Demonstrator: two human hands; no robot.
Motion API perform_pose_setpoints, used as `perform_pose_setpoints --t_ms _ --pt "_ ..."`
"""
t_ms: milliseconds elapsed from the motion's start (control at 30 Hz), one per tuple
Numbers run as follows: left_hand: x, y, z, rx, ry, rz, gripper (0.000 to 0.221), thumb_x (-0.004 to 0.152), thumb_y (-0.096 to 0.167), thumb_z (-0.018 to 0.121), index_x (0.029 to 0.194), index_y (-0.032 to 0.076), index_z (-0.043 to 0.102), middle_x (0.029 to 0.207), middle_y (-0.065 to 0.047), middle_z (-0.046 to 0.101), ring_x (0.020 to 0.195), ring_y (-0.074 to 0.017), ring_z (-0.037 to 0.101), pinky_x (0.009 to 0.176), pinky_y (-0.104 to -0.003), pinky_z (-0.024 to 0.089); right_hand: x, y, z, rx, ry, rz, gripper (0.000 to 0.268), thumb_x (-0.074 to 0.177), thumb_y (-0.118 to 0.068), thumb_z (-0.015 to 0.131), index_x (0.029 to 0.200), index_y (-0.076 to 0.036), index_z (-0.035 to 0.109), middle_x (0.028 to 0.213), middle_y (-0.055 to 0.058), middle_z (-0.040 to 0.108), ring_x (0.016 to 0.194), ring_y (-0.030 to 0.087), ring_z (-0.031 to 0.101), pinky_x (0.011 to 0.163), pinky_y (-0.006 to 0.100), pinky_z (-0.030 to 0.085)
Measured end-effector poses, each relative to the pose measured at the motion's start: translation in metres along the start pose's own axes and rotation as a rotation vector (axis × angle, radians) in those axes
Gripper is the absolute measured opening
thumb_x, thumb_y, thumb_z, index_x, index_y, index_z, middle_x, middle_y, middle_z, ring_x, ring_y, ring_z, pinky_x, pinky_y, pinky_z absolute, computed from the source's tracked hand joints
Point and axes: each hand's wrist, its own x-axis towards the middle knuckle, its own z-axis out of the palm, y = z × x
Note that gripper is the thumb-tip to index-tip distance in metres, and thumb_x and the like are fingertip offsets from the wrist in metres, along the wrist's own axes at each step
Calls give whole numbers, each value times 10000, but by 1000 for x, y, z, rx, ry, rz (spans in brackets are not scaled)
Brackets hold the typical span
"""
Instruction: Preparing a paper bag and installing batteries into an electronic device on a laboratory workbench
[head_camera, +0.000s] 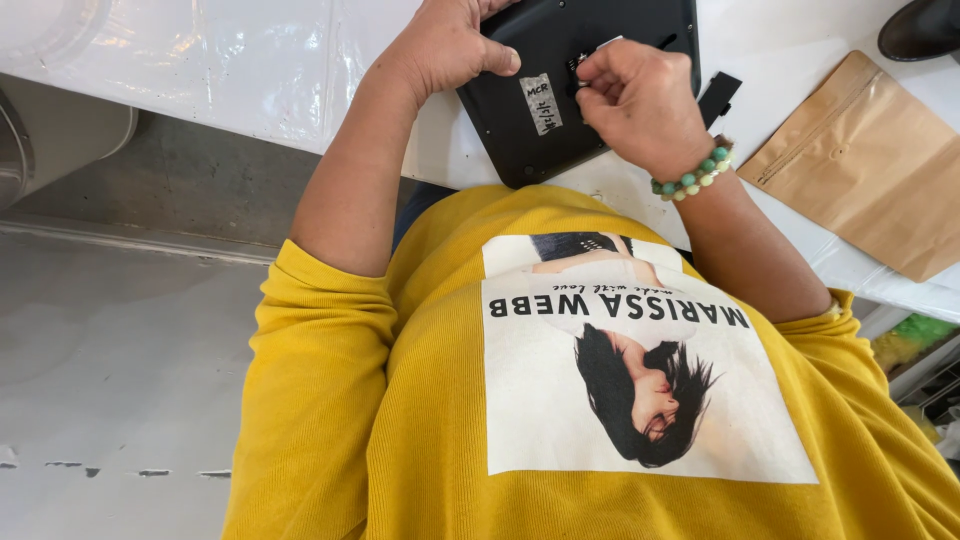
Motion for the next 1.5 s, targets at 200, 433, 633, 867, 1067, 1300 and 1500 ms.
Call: perform_pose_setpoints --t_ms 200,433,633,867,1067,1300,1500 --pt "-3 6 0 18 21 -49 636 774 58 755 1382 164 602 1408 3 648 1295 -161 607 1079 -295 426 0 12 6 -274 17 -106 163 950 -26 863 1052 -3 738 843 66 711 854 235 673 799 374 556" --pt "-2 5 -1 36 5 -47 656 788 58 760 1409 169 580 1421 6 644 1293 -169 613 1084 -306 436 -26 -2 -12 -266 -84 -127 351 886 -39 811 1216 48 728 1130 189 655 766 234 647 751 338 600" --pt "-2 4 -1 56 21 -81 649 777 80 774 1393 179 595 1389 39 663 1252 -133 628 1068 -283 439 -33 20 3 -412 13 -383 61 1008 65 756 1067 75 764 965 145 659 898 273 678 790 384 627" --pt "-1 1 0 66 37 -86 693 780 88 806 1428 137 565 1476 -50 594 1388 -210 540 1130 -323 402 -30 9 5 -825 133 -526 133 1043 -151 760 973 -44 722 920 75 656 747 237 658 564 346 536" --pt "0 1 -1 96 35 -126 703 786 103 807 1441 133 553 1482 -33 590 1380 -200 544 1123 -315 404 -27 16 13 -823 158 -488 92 1061 -123 726 1028 -42 754 894 59 587 710 234 612 512 347 508" --pt "-1 10 -2 172 10 -189 682 815 153 804 1447 184 551 1399 38 654 1210 -147 636 1051 -297 452 -16 27 10 -247 112 -264 98 923 106 846 980 40 801 934 128 657 796 246 658 712 344 595" --pt "-5 26 -1 152 -22 -159 586 802 129 758 1361 251 634 1189 84 725 1038 -113 671 952 -278 524 4 35 10 -232 81 20 223 729 12 929 791 -81 736 811 51 666 751 187 621 663 322 537"
